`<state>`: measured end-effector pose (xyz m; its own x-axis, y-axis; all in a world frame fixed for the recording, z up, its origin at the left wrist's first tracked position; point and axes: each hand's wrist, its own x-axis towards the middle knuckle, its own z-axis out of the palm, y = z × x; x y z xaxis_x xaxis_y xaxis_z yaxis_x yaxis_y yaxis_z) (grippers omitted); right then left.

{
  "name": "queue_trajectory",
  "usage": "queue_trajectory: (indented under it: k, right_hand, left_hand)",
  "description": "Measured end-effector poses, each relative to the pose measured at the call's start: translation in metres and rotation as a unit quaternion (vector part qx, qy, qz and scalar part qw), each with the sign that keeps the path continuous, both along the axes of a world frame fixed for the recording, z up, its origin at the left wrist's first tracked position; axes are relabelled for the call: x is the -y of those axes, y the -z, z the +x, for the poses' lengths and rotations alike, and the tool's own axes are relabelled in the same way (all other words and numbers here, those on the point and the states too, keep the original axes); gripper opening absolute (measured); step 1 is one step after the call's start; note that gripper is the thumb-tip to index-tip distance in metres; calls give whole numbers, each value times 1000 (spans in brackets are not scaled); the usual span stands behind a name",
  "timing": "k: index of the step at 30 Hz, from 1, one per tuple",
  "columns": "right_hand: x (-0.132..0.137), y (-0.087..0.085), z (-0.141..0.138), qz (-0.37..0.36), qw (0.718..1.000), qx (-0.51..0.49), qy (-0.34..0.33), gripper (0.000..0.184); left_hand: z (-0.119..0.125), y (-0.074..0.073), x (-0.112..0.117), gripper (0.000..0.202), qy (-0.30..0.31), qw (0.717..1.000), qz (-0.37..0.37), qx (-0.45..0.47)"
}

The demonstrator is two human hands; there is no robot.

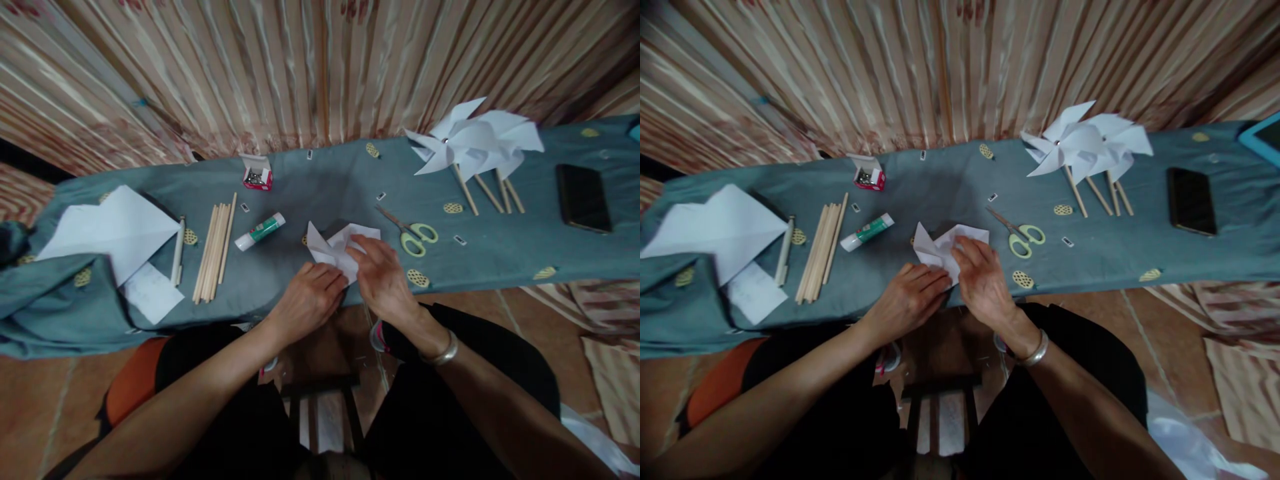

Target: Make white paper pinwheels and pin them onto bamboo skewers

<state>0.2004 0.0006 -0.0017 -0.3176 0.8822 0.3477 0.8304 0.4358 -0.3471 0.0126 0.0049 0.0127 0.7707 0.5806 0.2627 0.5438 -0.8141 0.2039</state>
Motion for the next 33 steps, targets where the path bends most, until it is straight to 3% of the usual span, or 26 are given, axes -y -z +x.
queue_trajectory:
  k: [4,14,19,28,33]
  right_hand:
    - [-13,1,18,-6,998,-27,65,43]
    - [-13,-4,36,-26,991,-50,120,37]
    - [-14,-8,41,-70,984,-57,153,32]
    - [-10,-14,38,-102,979,-65,162,30]
    - [-7,-21,40,-85,983,-102,123,28]
  left_hand:
    - [-4,-2,-2,22,7,1000,13,-8]
    - [-27,2,-27,23,-45,998,48,-1]
    - [-25,-1,-23,25,-34,999,31,14]
    - [-6,1,-2,25,21,1000,-11,15]
    - [-4,5,1,16,26,1000,9,13]
